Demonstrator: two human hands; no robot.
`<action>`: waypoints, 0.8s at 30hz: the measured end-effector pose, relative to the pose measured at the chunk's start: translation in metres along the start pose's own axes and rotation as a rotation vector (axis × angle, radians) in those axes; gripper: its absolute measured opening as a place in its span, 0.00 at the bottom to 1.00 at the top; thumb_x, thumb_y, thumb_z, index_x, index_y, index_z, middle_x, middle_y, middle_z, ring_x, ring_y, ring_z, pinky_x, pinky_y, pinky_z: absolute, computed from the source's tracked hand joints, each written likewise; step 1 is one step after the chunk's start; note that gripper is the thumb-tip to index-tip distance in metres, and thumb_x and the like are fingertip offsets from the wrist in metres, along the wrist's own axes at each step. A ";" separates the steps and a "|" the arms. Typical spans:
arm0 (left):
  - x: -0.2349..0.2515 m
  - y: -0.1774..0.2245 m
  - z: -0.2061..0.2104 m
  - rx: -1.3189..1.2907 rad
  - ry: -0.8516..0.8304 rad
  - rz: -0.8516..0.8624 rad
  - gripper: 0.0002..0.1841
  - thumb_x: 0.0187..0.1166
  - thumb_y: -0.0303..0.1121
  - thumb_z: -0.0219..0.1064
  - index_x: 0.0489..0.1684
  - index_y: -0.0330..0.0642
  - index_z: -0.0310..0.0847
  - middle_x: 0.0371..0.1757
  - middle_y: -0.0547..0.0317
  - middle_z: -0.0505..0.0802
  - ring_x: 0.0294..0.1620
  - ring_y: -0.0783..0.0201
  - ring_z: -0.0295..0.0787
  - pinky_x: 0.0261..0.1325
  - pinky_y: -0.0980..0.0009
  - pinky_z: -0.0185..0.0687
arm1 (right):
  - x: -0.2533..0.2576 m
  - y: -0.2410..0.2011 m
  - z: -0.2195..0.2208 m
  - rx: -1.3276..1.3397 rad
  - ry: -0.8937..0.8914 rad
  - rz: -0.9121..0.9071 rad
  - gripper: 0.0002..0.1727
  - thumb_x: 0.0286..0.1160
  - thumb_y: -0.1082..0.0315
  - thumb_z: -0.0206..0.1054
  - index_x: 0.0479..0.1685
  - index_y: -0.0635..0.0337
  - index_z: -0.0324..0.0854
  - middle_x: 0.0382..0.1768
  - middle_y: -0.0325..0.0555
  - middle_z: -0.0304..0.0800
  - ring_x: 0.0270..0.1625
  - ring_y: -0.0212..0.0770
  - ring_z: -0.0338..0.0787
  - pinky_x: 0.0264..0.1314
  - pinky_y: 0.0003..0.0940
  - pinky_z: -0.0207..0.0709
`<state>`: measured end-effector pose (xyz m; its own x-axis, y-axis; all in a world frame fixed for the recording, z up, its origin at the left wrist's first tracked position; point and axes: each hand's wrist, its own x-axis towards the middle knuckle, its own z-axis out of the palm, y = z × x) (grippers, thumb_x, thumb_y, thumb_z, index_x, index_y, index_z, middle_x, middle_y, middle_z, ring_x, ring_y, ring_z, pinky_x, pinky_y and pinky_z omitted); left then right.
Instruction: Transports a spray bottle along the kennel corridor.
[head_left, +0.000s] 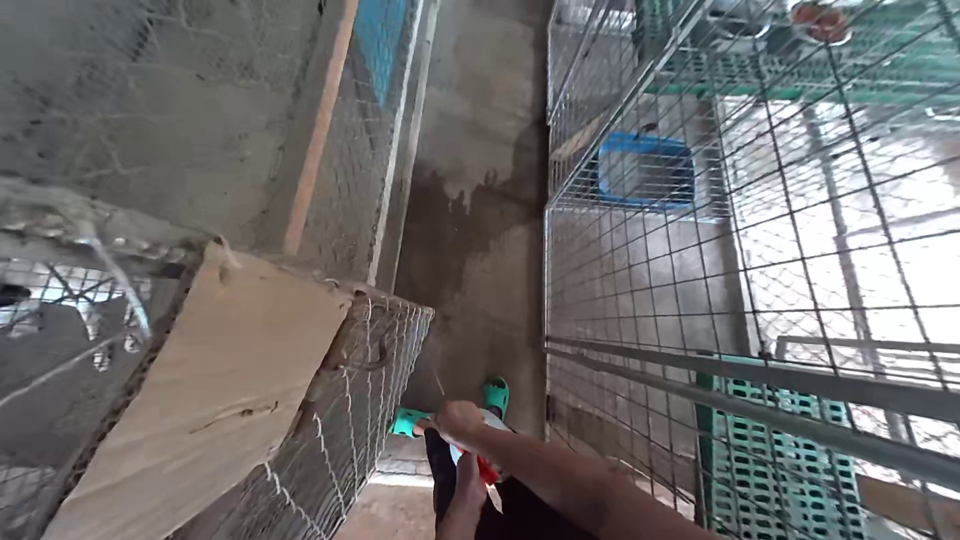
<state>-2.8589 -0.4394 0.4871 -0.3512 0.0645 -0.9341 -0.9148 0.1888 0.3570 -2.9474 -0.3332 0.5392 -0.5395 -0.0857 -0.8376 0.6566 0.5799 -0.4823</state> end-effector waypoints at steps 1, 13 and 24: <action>0.001 -0.003 -0.001 -0.005 0.005 0.007 0.12 0.92 0.32 0.49 0.46 0.35 0.77 0.29 0.55 0.84 0.27 0.64 0.81 0.35 0.63 0.82 | -0.007 -0.007 -0.006 -0.009 -0.008 -0.032 0.33 0.96 0.49 0.41 0.59 0.67 0.86 0.64 0.66 0.88 0.71 0.66 0.86 0.69 0.70 0.77; -0.002 -0.002 0.018 -0.013 -0.018 0.037 0.17 0.94 0.30 0.45 0.67 0.27 0.72 0.55 0.42 0.86 0.53 0.57 0.83 0.59 0.57 0.81 | 0.005 0.057 0.024 0.431 0.259 0.145 0.36 0.87 0.39 0.55 0.74 0.64 0.78 0.73 0.64 0.81 0.74 0.61 0.83 0.76 0.62 0.75; 0.010 0.032 0.053 0.003 -0.159 -0.160 0.24 0.94 0.51 0.47 0.47 0.38 0.80 0.32 0.55 0.88 0.29 0.64 0.85 0.32 0.68 0.82 | 0.000 0.147 0.097 1.091 0.355 0.015 0.26 0.84 0.58 0.68 0.67 0.74 0.80 0.59 0.67 0.89 0.63 0.54 0.89 0.73 0.51 0.78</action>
<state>-2.8817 -0.3805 0.4885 -0.1659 0.1872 -0.9682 -0.9555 0.2123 0.2048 -2.7991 -0.3263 0.4436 -0.5320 0.2493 -0.8092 0.6778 -0.4474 -0.5835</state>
